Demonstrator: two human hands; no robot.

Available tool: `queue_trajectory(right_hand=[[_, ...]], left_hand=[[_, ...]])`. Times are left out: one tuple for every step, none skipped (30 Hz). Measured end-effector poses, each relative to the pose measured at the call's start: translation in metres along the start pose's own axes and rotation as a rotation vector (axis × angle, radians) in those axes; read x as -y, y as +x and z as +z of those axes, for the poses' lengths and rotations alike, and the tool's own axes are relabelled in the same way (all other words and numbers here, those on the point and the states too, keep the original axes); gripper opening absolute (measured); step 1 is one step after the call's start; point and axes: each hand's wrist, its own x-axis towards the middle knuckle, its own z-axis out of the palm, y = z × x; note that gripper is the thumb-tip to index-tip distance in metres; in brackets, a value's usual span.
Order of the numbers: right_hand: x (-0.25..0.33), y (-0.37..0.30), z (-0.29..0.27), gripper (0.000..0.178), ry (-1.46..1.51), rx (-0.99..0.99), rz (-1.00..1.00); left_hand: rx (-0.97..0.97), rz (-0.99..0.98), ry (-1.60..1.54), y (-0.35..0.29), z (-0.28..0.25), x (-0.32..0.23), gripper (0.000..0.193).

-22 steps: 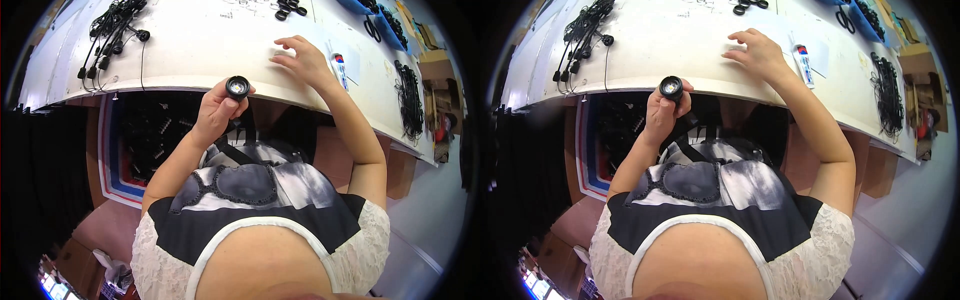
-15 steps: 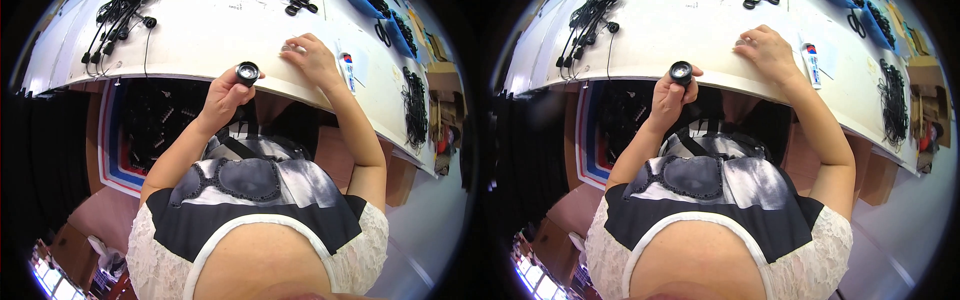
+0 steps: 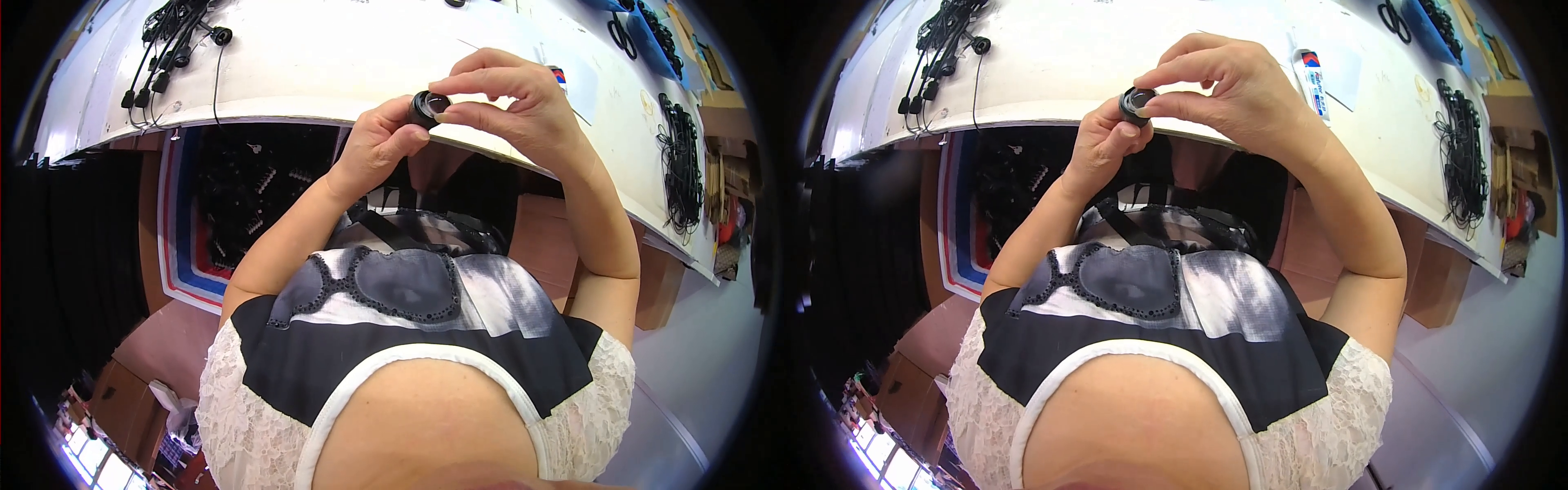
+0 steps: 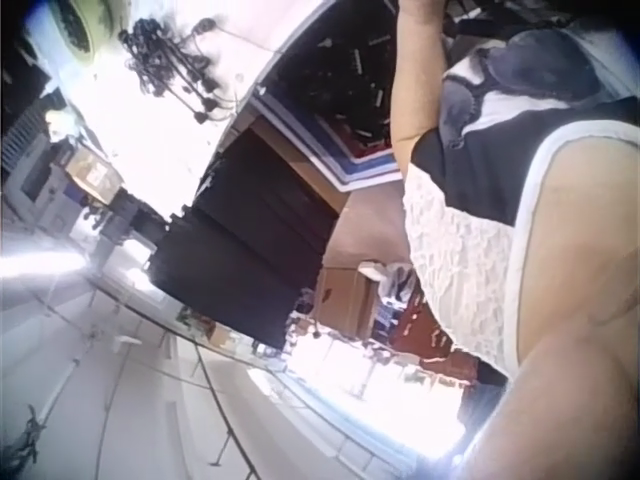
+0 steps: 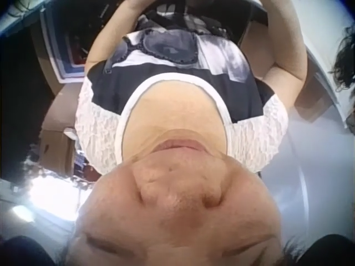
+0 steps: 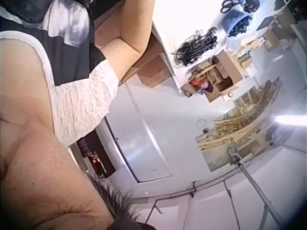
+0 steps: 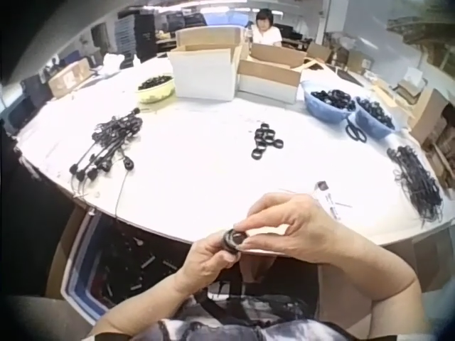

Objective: The person assembles electronic components by applying adhesive from a tube to plastic housings, then attaching small sensors or lenses to them.

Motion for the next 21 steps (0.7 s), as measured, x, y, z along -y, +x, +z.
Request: queue_trajectory(right_hand=[[0.002,-0.002,-0.001,0.018,0.021,0.031,0.055],[0.003,-0.004,-0.001,0.018,0.043,0.064,0.109],[0.004,-0.005,-0.002,0.018,0.052,0.075,0.125],[0.006,-0.006,-0.001,0.018,0.05,0.073,0.124],[0.006,-0.007,-0.003,0.019,0.069,0.104,0.113],[0.006,-0.007,-0.004,0.02,0.086,0.135,0.102],[0.005,-0.007,-0.003,0.022,0.076,0.15,0.072],[0.001,-0.006,-0.003,0.022,0.063,0.147,0.073],[-0.004,-0.004,-0.003,0.022,0.083,0.141,0.095],[-0.007,-0.001,-0.005,0.022,0.103,0.136,0.116],[-0.007,0.002,-0.01,0.022,0.065,0.193,0.177],[-0.006,0.004,-0.012,0.022,0.065,0.199,0.176],[-0.006,0.005,-0.014,0.022,0.064,0.201,0.182],[-0.006,0.008,-0.012,0.022,0.066,0.202,0.187],[-0.005,0.008,-0.009,0.021,0.047,0.171,0.178],[-0.007,0.009,-0.007,0.021,0.052,0.177,0.178],[-0.009,0.009,-0.007,0.02,0.078,0.142,0.21],[-0.01,0.01,-0.006,0.021,0.103,0.106,0.243],[-0.011,0.012,-0.005,0.021,0.104,0.11,0.246],[-0.011,0.013,-0.005,0.022,0.079,0.059,0.178],[-0.011,0.015,-0.006,0.023,0.054,0.01,0.109]], left_hand=[[0.008,0.0,0.033,0.001,0.0,0.002,0.024],[0.009,-0.001,0.032,0.001,0.0,0.003,0.024],[0.029,0.0,0.047,0.001,0.0,0.003,0.023],[0.05,0.003,0.063,0.001,0.0,0.004,0.023],[0.069,-0.017,0.051,0.002,0.001,0.004,0.024],[0.089,-0.035,0.039,0.001,0.002,0.004,0.025],[0.086,-0.024,0.028,0.0,0.003,0.006,0.027],[0.065,-0.029,0.045,-0.001,0.003,0.008,0.029],[0.067,-0.058,0.001,-0.002,0.003,0.006,0.03],[0.068,-0.088,-0.044,-0.001,0.002,0.004,0.03],[0.064,-0.086,-0.046,-0.001,0.003,0.002,0.03],[0.041,-0.093,-0.021,0.0,0.003,-0.001,0.031],[0.017,-0.101,0.003,0.001,0.003,-0.003,0.031],[0.009,-0.102,0.003,0.002,0.002,-0.004,0.031],[-0.005,-0.094,-0.018,0.004,0.004,-0.004,0.03],[-0.018,-0.086,-0.038,0.006,0.004,-0.005,0.029],[-0.006,-0.107,-0.074,0.008,0.003,-0.007,0.028],[-0.008,-0.109,-0.077,0.01,0.001,-0.008,0.028],[-0.01,-0.092,-0.074,0.012,0.0,-0.009,0.028],[-0.01,-0.073,-0.071,0.013,0.0,-0.009,0.028],[-0.01,-0.071,-0.073,0.014,-0.001,-0.009,0.028]])
